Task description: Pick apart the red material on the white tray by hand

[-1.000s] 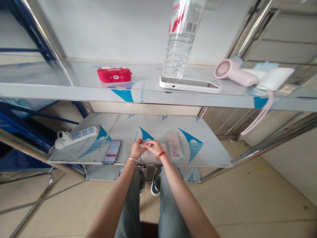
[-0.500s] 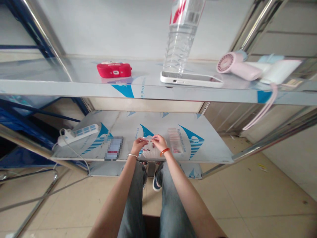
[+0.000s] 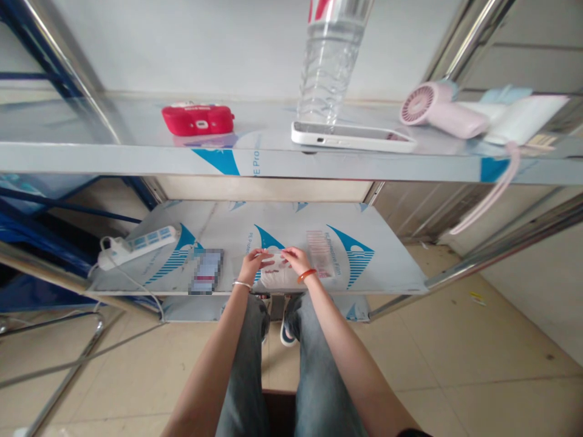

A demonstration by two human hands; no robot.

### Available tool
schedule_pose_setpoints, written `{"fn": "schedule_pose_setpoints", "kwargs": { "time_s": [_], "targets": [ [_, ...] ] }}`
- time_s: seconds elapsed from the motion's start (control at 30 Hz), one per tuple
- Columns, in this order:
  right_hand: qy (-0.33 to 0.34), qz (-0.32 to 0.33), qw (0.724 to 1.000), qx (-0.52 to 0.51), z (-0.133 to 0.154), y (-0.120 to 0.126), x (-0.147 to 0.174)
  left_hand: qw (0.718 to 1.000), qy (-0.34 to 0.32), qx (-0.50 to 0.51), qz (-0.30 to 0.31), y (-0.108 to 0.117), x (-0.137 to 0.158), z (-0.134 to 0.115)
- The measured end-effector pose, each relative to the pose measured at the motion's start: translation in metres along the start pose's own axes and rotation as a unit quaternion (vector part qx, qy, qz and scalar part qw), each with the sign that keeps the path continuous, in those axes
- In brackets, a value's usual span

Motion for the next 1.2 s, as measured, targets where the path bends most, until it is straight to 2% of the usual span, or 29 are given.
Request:
{"fn": "schedule_pose_setpoints", "kwargs": {
  "time_s": [0.13, 0.3, 0.57, 0.7, 0.8, 0.97, 1.2],
  "targets": [
    [0.005, -0.013, 0.999, 0.035, 0.0, 0.004, -0.002, 0.999, -0.029, -0.007, -0.012, 0.0, -0.005, 0.003],
    [0.016, -0.013, 1.0, 0.019, 0.002, 0.0, -0.001, 0.997, -0.063, -0.036, -0.033, 0.0, -0.011, 0.008],
    [0.018, -0.025, 0.999, 0.022, 0.005, -0.004, 0.003, 0.996, -0.055, -0.061, -0.031, 0.001, -0.009, 0.007],
    [0.02, -0.016, 1.0, 0.016, 0.008, -0.008, 0.003, 0.99, -0.063, -0.125, -0.011, 0.0, -0.01, 0.007],
    [0.018, -0.014, 1.0, 0.014, 0.013, -0.012, 0.006, 0.983, -0.083, -0.163, -0.022, 0.001, -0.011, 0.008],
    [0.057, -0.011, 0.998, 0.037, 0.018, -0.019, 0.008, 0.977, -0.093, -0.189, -0.02, 0.002, -0.012, 0.007],
    [0.076, -0.017, 0.996, 0.033, 0.014, -0.024, 0.004, 0.977, -0.089, -0.192, -0.039, -0.001, -0.011, 0.003]
  ]
}}
Point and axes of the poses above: each hand's wrist, its own x-axis away from the middle knuckle, its own y-axis out of the back of the hand, z = x × y, the point moved 1 cm from there along -x, towards the middle knuckle, and after that the axes turned 15 degrees about -x, right-handed, at the moved point
